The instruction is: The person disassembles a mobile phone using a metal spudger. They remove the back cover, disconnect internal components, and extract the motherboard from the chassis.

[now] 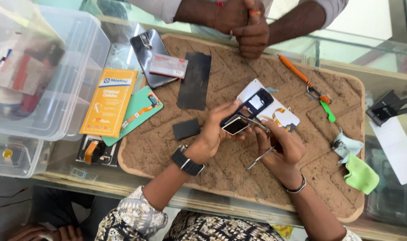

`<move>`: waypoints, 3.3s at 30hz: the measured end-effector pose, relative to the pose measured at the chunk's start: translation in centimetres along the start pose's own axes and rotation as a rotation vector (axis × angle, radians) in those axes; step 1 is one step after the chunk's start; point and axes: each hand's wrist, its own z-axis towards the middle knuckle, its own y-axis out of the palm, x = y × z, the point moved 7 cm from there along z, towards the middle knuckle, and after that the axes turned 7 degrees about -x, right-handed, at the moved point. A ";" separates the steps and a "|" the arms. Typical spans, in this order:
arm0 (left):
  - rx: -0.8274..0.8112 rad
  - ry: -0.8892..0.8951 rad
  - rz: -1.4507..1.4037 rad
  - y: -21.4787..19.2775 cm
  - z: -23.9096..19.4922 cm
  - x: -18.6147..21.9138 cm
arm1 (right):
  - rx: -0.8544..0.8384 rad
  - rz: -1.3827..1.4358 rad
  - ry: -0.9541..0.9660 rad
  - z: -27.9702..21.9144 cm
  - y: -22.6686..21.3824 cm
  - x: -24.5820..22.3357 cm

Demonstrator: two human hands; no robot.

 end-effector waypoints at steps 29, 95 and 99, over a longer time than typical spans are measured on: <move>0.164 0.036 -0.004 -1.3 -0.7 0.1 | -0.150 0.105 -0.148 0.6 0.5 -1.7; 0.048 0.035 -0.015 -1.5 1.4 -3.6 | 0.361 0.647 0.443 -5.6 -5.2 4.9; 0.031 0.028 -0.052 -1.6 1.2 -3.4 | 0.415 1.003 0.539 -4.0 -6.1 7.4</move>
